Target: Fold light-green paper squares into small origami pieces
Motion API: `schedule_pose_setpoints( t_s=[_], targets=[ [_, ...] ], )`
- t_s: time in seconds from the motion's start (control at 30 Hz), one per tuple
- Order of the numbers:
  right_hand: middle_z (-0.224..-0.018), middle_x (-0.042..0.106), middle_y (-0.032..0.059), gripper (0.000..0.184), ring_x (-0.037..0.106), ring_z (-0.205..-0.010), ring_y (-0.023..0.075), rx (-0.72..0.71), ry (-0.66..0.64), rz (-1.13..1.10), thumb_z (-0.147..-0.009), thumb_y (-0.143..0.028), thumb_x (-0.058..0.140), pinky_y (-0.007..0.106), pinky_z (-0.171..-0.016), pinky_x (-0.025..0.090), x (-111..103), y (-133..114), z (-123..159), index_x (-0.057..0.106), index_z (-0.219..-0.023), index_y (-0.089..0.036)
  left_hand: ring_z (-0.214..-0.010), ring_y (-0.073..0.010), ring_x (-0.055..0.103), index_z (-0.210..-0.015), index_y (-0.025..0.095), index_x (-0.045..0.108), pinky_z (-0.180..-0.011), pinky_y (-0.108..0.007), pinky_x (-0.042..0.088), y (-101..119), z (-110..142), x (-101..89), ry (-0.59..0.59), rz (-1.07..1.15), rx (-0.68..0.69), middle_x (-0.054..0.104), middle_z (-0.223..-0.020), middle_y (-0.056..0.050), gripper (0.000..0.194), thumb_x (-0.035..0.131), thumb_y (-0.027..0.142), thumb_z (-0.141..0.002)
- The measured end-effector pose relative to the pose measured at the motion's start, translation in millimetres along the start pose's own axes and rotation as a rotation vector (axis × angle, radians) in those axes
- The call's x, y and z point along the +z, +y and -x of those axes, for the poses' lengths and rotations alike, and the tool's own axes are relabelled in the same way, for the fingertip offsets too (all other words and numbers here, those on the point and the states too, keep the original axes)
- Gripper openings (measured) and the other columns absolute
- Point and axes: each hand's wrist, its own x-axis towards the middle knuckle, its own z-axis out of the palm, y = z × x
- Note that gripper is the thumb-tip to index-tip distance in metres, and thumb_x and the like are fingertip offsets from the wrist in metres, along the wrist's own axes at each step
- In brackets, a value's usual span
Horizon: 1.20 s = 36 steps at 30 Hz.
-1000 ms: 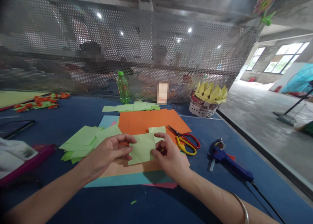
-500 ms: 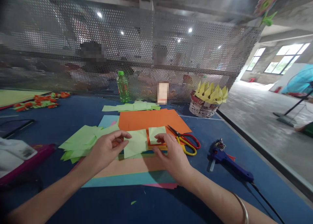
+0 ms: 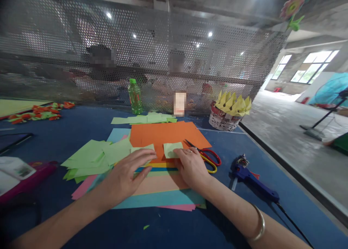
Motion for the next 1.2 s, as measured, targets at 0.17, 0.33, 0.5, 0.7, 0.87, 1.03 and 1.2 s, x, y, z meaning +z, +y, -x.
schedule_pose_setpoints(
  t_s=[0.17,0.33,0.5,0.7,0.87,1.03,1.2],
  targets=[
    [-0.1,0.078,0.0019,0.022,0.07,-0.095,0.0191,-0.145,0.053,-0.032,-0.096,-0.008,0.051,0.04,-0.098,0.038,-5.6,-9.7,6.6,0.068,-0.097,-0.022,-0.12,-0.0229,0.056,-0.126,0.023,0.055,-0.102,-0.038,0.047,5.6,1.4,0.7,-0.039,0.094,-0.022,0.06,-0.128,-0.007,0.029,0.055,0.02,-0.097],
    [-0.103,0.075,0.0013,0.016,0.065,-0.1,0.0195,-0.356,0.155,-0.075,-0.096,-0.011,0.056,0.037,-0.092,0.04,-5.1,-24.1,19.5,0.067,-0.094,-0.023,-0.124,-0.0271,0.054,-0.128,0.018,0.056,-0.104,-0.041,0.045,10.5,-1.5,-6.4,-0.153,0.089,-0.006,0.06,-0.132,-0.011,0.044,0.071,0.022,-0.087],
    [-0.089,0.074,0.0026,0.018,0.064,-0.082,0.0172,-0.375,0.08,-0.097,-0.094,-0.009,0.052,0.035,-0.084,0.044,-4.3,-28.0,23.0,0.066,-0.09,-0.02,-0.12,-0.029,0.056,-0.124,0.017,0.059,-0.104,-0.045,0.042,14.3,-1.1,-9.5,-0.27,0.106,0.025,0.064,-0.126,-0.01,0.047,0.077,0.032,-0.083],
    [-0.079,0.072,0.0018,0.02,0.062,-0.072,0.0159,-0.376,0.068,-0.055,-0.098,-0.013,0.049,0.033,-0.078,0.045,-9.0,-33.8,24.4,0.066,-0.089,-0.02,-0.094,-0.0236,0.062,-0.101,0.019,0.064,-0.092,-0.042,0.042,15.3,-4.2,-11.3,-0.306,0.129,0.083,0.07,-0.099,-0.003,0.023,0.076,0.032,-0.086],
    [-0.082,0.072,0.003,0.01,0.064,-0.076,0.019,-0.262,-0.009,-0.045,-0.092,-0.02,0.058,0.034,-0.077,0.045,-8.3,-33.1,24.7,0.066,-0.099,-0.021,-0.086,-0.0184,0.062,-0.079,0.019,0.059,-0.086,-0.037,0.041,10.5,-2.9,-9.4,-0.241,0.119,0.095,0.07,-0.09,0.0,0.021,0.054,0.004,-0.091],
    [-0.083,0.071,0.0034,0.01,0.065,-0.078,0.0202,-0.214,-0.029,-0.05,-0.089,-0.026,0.067,0.034,-0.077,0.044,-8.3,-30.7,22.8,0.064,-0.096,-0.02,-0.087,-0.0197,0.063,-0.07,0.019,0.052,-0.082,-0.036,0.044,9.9,-1.8,-16.5,-0.298,0.127,0.123,0.069,-0.095,-0.002,0.024,0.049,0.0,-0.084],
    [-0.079,0.069,0.0026,0.003,0.064,-0.077,0.0188,-0.236,-0.025,-0.075,-0.09,-0.019,0.062,0.033,-0.079,0.043,-8.5,-30.1,22.1,0.065,-0.092,-0.019,-0.086,-0.0207,0.063,-0.073,0.02,0.053,-0.079,-0.035,0.045,10.2,-0.4,-22.1,-0.327,0.115,0.107,0.068,-0.092,-0.003,0.022,0.049,0.0,-0.08]
  ],
)
